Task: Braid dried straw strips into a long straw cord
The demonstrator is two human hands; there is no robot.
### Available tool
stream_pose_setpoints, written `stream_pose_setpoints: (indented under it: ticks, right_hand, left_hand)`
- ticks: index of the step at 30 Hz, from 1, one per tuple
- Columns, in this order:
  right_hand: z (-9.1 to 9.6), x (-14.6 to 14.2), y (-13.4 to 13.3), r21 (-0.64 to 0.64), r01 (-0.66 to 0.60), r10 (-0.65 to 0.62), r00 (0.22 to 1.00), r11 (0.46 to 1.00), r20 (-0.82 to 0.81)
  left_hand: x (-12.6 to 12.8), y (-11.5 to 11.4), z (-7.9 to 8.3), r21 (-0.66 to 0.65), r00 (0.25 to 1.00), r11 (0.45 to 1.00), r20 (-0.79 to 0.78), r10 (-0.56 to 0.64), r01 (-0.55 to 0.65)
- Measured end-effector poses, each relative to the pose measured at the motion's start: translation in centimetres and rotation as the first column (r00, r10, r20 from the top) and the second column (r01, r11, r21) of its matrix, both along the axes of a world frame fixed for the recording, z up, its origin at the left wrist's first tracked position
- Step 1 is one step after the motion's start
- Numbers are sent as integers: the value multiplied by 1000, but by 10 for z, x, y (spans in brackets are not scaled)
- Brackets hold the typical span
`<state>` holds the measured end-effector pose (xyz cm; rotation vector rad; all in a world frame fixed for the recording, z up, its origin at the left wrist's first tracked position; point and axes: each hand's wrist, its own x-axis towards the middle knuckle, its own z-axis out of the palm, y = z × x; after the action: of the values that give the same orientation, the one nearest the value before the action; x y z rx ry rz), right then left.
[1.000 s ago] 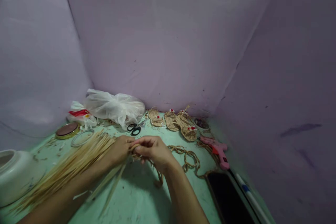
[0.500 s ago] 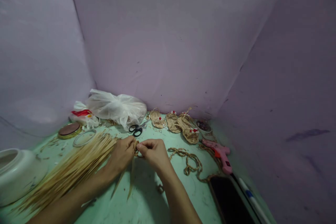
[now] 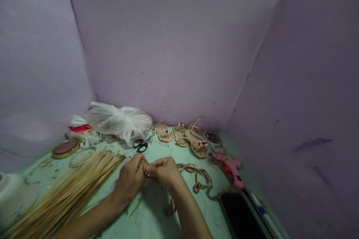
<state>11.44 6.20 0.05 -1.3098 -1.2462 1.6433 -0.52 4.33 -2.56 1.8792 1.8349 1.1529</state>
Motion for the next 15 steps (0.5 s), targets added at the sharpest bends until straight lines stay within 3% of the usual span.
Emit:
stream_pose_setpoints:
  ticks: [4,7,10,13,15]
  right_hand:
    - [-6,-5,2,145,120,-115,992,982,-46]
    - [-8,-5,3,173,190,-191,982,966,-13]
    - [-9,-3,4,193,131,-132,991,972,-8]
    - [-12,-2,4,249,55,-56,998,967,-3]
    - [-13,-3,4,255,60,-77,995,965,58]
  left_hand:
    - [3,4,1,20,963,999,265,-41,37]
    - [5,5,1,111,916,992,387,-105,67]
    - [8,6,-1,132,912,989,395,-109,61]
    - [9,8,-4,56,940,997,336,-63,47]
    - [8,11,-4,4,960,999,277,-34,34]
